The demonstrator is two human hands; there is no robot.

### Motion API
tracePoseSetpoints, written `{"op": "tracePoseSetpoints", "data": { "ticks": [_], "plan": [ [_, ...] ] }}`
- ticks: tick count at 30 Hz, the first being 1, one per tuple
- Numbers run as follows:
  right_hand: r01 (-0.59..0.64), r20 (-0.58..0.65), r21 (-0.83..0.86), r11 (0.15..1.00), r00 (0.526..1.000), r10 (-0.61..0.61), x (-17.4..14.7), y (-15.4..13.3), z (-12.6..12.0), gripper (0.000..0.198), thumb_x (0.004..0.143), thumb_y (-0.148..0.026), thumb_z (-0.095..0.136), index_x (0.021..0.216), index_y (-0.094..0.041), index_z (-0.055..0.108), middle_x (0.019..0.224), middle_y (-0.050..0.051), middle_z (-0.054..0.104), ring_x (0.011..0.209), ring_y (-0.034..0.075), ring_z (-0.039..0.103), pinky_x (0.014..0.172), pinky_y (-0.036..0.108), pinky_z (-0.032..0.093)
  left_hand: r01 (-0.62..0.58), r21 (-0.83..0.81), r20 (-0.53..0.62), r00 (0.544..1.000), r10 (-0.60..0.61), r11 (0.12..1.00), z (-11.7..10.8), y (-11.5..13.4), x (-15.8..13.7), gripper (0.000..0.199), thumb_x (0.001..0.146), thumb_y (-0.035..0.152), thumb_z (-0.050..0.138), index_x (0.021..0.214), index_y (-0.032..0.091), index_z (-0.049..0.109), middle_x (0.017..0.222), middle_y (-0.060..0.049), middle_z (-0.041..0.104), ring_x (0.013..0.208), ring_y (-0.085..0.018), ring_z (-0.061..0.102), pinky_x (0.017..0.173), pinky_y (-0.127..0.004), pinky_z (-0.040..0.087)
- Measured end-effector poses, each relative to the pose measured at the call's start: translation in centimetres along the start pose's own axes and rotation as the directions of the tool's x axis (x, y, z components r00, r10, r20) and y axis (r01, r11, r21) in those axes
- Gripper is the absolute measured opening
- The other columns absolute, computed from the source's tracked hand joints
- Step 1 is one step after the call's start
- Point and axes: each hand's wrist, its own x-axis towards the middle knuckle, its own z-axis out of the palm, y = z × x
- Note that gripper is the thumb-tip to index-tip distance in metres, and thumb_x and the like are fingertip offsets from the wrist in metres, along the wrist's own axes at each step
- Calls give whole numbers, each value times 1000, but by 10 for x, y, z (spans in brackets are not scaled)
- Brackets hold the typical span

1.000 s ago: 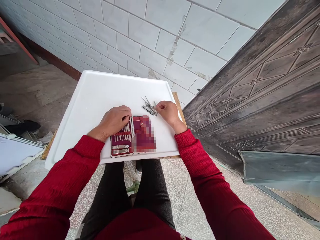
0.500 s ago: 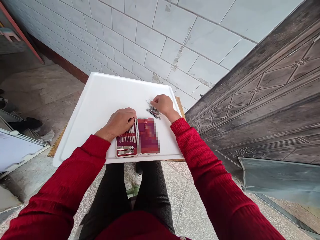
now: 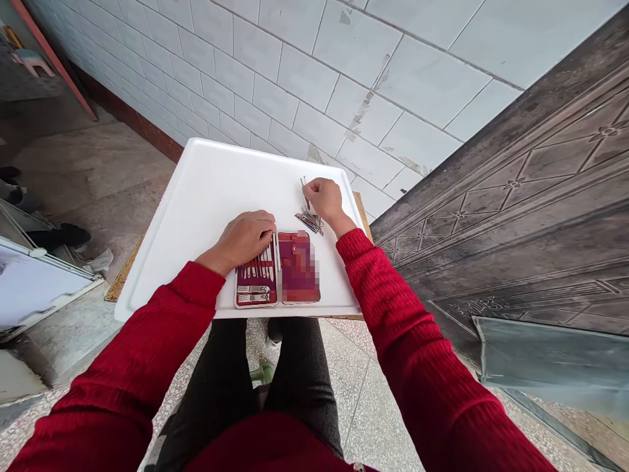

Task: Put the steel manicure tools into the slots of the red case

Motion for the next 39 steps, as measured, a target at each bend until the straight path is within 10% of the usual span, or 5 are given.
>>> {"op": "tracePoseSetpoints", "data": {
  "ticks": [10,16,28,39],
  "plan": [
    [50,-41,458,888,999,-36,-26,17,-8,23,90,-38,69,77,-21,61,59,-3,58,52,11,51,52,27,42,53,-1,33,998,-53,999,0,0,1,29,93,20,44,83,21,71,112,-5,75,102,-24,69,83,-37,54],
    [4,235,574,819,957,-170,-59,18,-24,36,78,-49,83,86,-19,66,65,-2,62,53,11,54,47,25,39,72,-7,45,996,-72,997,-1,2,3,29,92,22,45,84,22,73,112,-4,76,102,-23,69,83,-36,54],
    [-92,404,607,789,891,-207,-84,28,-14,44,74,-37,85,109,-18,66,69,-3,68,52,12,59,47,24,41,124,-9,68,990,-123,992,-1,1,4,32,92,25,45,90,23,77,120,-5,76,110,-24,70,89,-38,56],
    [-166,446,636,753,876,-184,-87,30,-15,34,70,-35,87,91,-16,68,68,1,71,56,14,64,47,24,50,123,-30,51,991,-121,992,1,-2,3,30,92,26,47,89,23,77,120,-4,75,110,-25,70,91,-38,57]
  ]
}}
